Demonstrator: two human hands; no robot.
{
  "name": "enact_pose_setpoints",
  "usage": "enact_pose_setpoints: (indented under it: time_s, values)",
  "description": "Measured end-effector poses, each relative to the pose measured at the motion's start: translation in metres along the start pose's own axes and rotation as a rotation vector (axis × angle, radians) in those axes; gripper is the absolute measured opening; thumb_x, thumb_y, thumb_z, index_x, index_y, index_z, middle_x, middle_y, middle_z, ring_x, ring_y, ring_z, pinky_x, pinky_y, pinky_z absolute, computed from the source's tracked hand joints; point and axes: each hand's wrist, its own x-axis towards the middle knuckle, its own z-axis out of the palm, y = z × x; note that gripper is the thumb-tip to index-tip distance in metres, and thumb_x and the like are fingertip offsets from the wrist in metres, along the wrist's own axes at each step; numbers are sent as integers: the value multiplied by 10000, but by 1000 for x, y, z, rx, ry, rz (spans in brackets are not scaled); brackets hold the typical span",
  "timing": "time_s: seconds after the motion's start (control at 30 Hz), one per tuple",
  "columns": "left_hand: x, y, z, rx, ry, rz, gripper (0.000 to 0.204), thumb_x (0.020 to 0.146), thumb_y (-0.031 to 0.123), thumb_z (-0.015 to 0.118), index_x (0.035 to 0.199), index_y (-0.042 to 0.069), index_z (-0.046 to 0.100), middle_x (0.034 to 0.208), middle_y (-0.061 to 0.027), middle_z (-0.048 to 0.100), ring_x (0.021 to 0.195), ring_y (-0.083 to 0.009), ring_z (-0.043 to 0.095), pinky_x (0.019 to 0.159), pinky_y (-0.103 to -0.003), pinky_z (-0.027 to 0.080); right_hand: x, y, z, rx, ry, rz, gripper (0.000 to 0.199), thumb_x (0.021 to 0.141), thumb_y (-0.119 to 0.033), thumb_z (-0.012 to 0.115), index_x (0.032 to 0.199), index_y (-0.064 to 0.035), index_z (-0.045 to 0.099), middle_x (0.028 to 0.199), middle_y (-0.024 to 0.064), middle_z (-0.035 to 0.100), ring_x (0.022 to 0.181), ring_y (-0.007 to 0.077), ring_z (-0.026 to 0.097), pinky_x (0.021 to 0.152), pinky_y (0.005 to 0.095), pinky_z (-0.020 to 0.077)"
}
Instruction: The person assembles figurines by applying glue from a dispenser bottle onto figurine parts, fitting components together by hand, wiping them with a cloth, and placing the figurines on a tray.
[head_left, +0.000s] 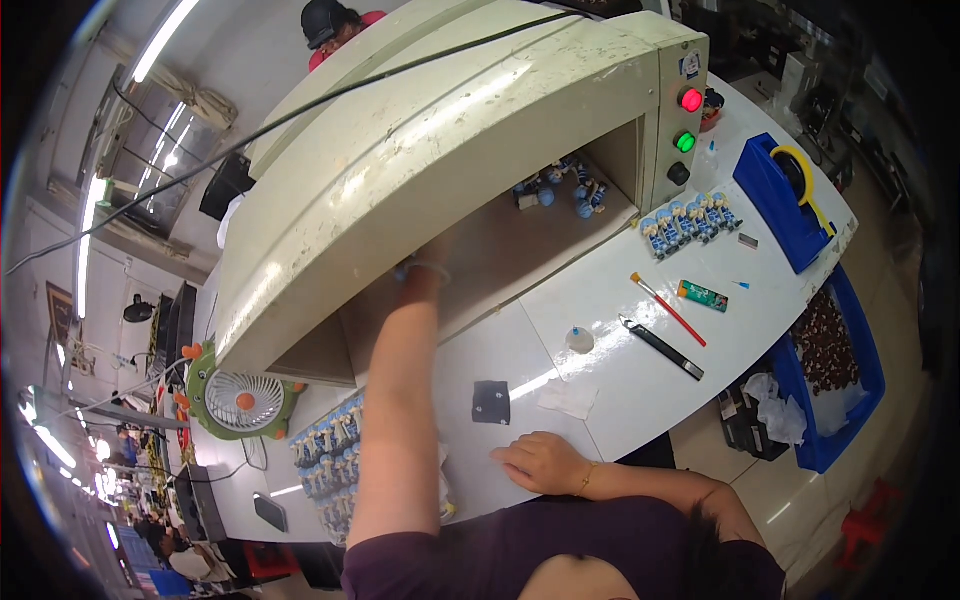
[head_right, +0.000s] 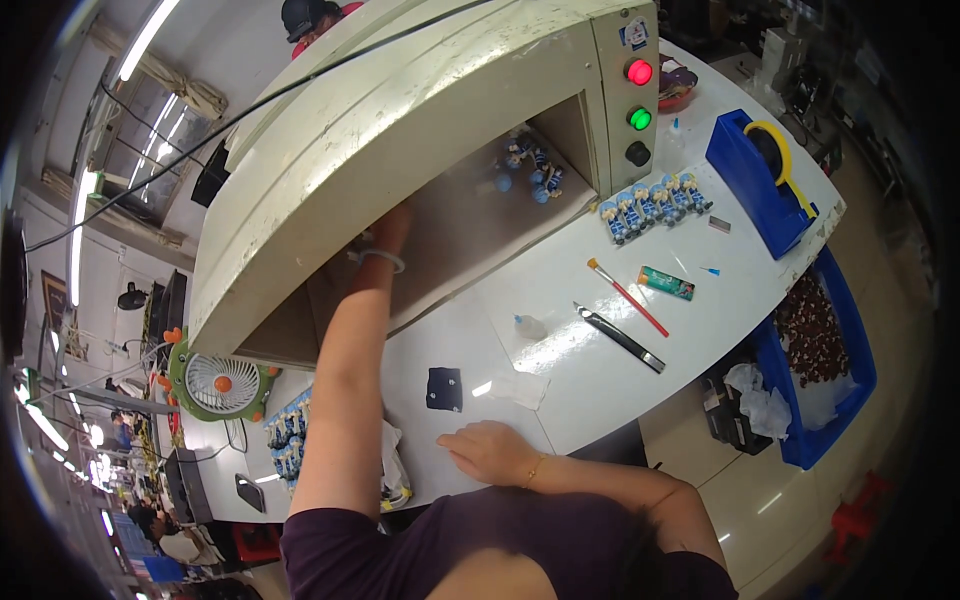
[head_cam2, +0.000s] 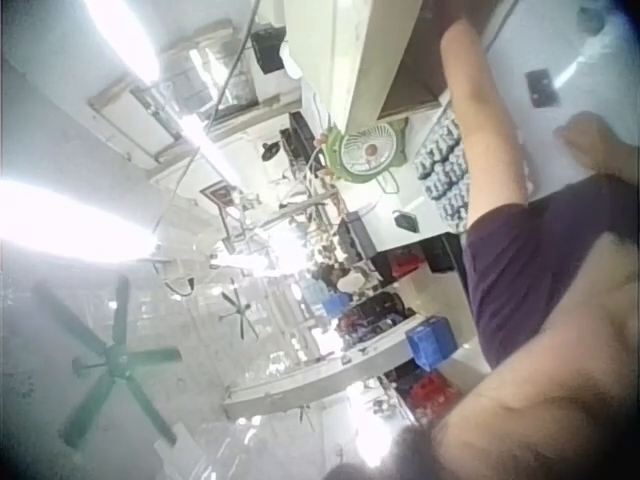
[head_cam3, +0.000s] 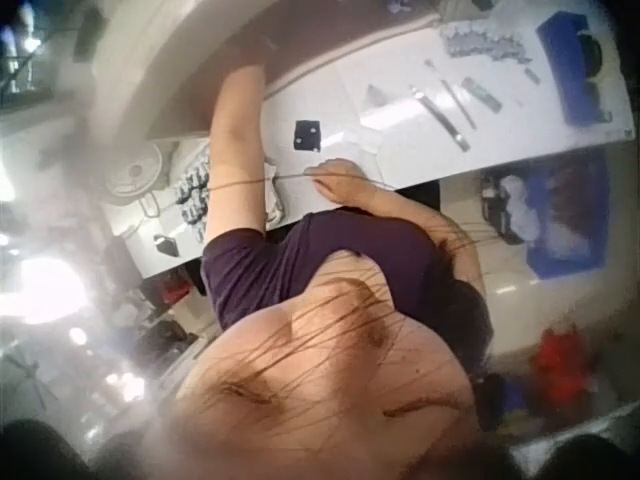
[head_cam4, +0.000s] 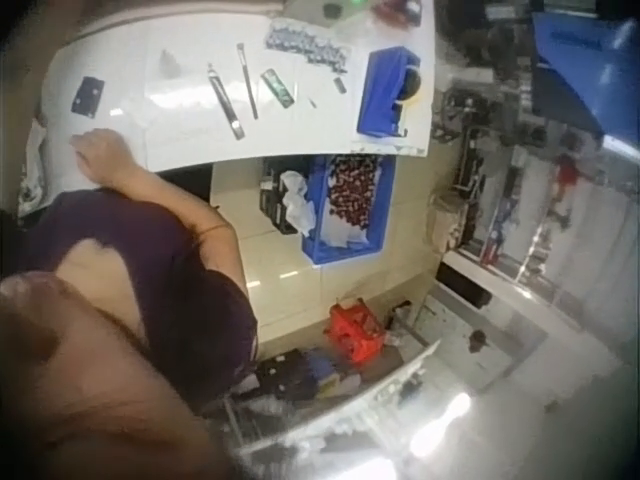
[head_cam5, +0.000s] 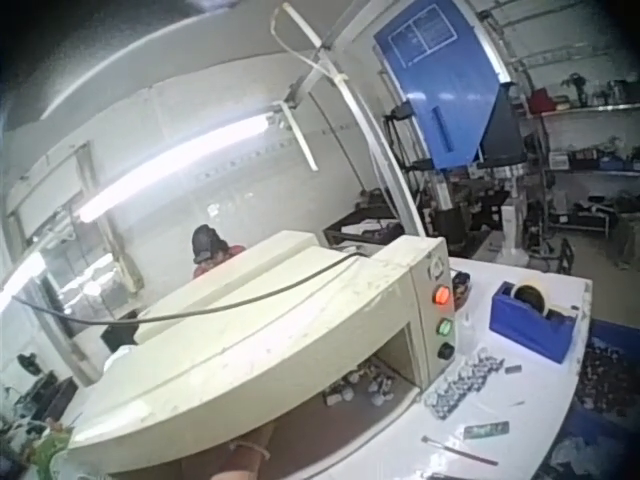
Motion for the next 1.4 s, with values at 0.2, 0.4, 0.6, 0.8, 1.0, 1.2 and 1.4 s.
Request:
enact_pose_setpoints:
  time_s: [0.2,0.4,0.6,0.8,1.0,1.2,1.4]
  values:
    - [-25,13,-139,-823,-460,-492,295,864,279,479,986,22,554,832,-27,545,761,-151,486,691,-277,394,-2,2,-1,12,-37,40,198,698,-80,597,895,-78,579,634,47,531,573,216,522,537,323,426]
    - [-123,38,-290,-1328,-804,-880,265,893,245,442,1006,21,526,821,14,512,746,-58,424,696,-205,363,-4,4,1,77,146,135,515,616,-27,688,1081,-26,464,970,135,506,729,209,504,612,276,434]
    - [-195,79,-340,-1560,-739,-1086,379,894,362,412,1008,16,517,779,22,502,701,-49,397,644,-188,334,9,-16,-4,327,60,36,467,617,-76,742,1020,-23,511,973,130,515,783,200,527,638,266,443]
    - [-202,92,-354,-1868,-558,-1123,323,903,278,392,1074,17,472,927,-44,524,819,-95,467,724,-236,391,-3,-33,-11,441,13,144,288,638,-75,736,886,-30,595,874,103,574,738,180,554,586,249,453]
    - [-209,99,-353,-2007,-632,-966,405,914,339,363,1147,14,428,1038,-68,487,880,-118,465,784,-257,395,1,-47,-28,336,31,18,314,612,-97,758,875,-30,600,869,102,580,713,189,564,564,254,452]
    - [-214,103,-348,-2067,-567,-929,416,918,327,355,1172,3,412,1109,-82,464,981,-142,460,852,-276,374,9,-55,-32,153,-15,-173,347,586,-82,759,901,-49,617,868,68,578,700,196,570,547,262,456]
    - [-214,96,-351,-2022,-635,-859,415,914,325,368,1161,-3,429,1150,-92,452,1032,-157,439,910,-284,326,6,-51,-36,-22,-52,-414,281,586,-28,683,858,-85,644,900,31,585,764,191,569,601,263,470]
